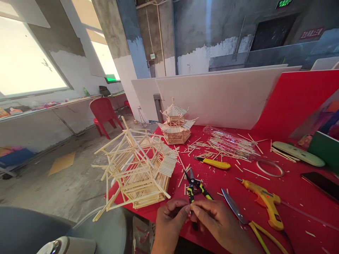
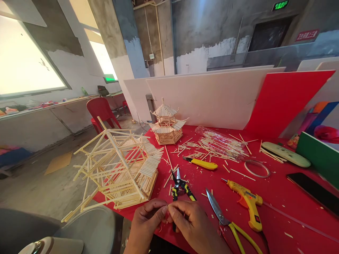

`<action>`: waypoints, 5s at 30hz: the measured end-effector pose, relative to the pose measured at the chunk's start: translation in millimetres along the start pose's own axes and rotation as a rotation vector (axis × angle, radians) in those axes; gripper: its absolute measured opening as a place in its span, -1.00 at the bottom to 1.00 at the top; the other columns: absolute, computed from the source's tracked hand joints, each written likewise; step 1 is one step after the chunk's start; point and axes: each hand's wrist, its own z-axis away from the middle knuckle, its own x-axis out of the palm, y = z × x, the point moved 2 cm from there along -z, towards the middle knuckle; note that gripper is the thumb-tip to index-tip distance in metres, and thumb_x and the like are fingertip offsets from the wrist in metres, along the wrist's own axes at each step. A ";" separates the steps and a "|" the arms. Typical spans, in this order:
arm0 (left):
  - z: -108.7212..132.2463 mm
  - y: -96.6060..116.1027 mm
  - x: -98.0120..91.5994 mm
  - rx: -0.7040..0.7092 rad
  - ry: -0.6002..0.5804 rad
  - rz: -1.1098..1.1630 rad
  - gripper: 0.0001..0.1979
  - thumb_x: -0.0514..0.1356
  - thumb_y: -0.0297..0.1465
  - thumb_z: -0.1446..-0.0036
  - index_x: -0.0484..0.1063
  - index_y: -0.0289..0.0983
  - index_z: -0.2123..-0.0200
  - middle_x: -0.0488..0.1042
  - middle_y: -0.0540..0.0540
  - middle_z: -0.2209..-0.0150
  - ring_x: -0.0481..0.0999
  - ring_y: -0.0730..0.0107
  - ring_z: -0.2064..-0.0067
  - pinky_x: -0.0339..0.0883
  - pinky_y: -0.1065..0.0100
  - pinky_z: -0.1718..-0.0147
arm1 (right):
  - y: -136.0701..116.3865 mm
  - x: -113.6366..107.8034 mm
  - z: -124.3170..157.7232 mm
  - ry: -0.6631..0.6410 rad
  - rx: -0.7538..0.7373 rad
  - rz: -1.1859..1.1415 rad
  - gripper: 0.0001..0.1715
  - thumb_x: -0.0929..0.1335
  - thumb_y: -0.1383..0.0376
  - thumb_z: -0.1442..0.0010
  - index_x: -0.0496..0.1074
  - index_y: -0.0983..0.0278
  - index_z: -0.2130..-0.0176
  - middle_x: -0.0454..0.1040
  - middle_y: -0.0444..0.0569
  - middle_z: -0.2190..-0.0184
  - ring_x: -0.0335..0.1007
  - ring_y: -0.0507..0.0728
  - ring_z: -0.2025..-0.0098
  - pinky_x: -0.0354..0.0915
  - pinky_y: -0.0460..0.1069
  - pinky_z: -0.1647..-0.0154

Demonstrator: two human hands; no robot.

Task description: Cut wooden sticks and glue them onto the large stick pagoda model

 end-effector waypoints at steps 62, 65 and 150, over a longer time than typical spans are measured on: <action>8.5 19.0 -4.9 0.293 -0.067 -0.392 -0.77 0.22 -0.31 -0.20 0.59 -0.27 0.44 0.50 -0.08 0.49 0.48 0.36 0.42 0.32 0.46 0.39 | 4.7 10.6 -2.5 0.150 -0.236 0.483 -0.69 0.13 0.29 -0.37 0.35 0.20 0.33 0.49 -0.14 0.47 0.42 0.04 0.46 0.17 -0.07 0.46; 9.6 19.5 -5.7 0.316 -0.030 -0.385 -0.76 0.22 -0.31 -0.20 0.58 -0.27 0.46 0.50 -0.07 0.50 0.47 0.37 0.44 0.32 0.47 0.41 | 8.5 14.1 -3.0 0.147 -0.229 0.444 -0.70 0.13 0.28 -0.40 0.37 0.19 0.27 0.52 -0.14 0.42 0.45 0.02 0.42 0.22 -0.10 0.41; 16.9 21.8 14.6 -0.064 0.192 -0.022 -0.72 0.29 -0.17 -0.05 0.49 -0.31 0.44 0.39 0.01 0.59 0.32 0.47 0.55 0.15 0.47 0.55 | 20.7 -14.6 24.5 0.294 -0.007 0.354 -0.66 0.24 0.06 -0.35 0.52 0.15 0.17 0.58 -0.04 0.22 0.52 0.13 0.21 0.39 -0.05 0.23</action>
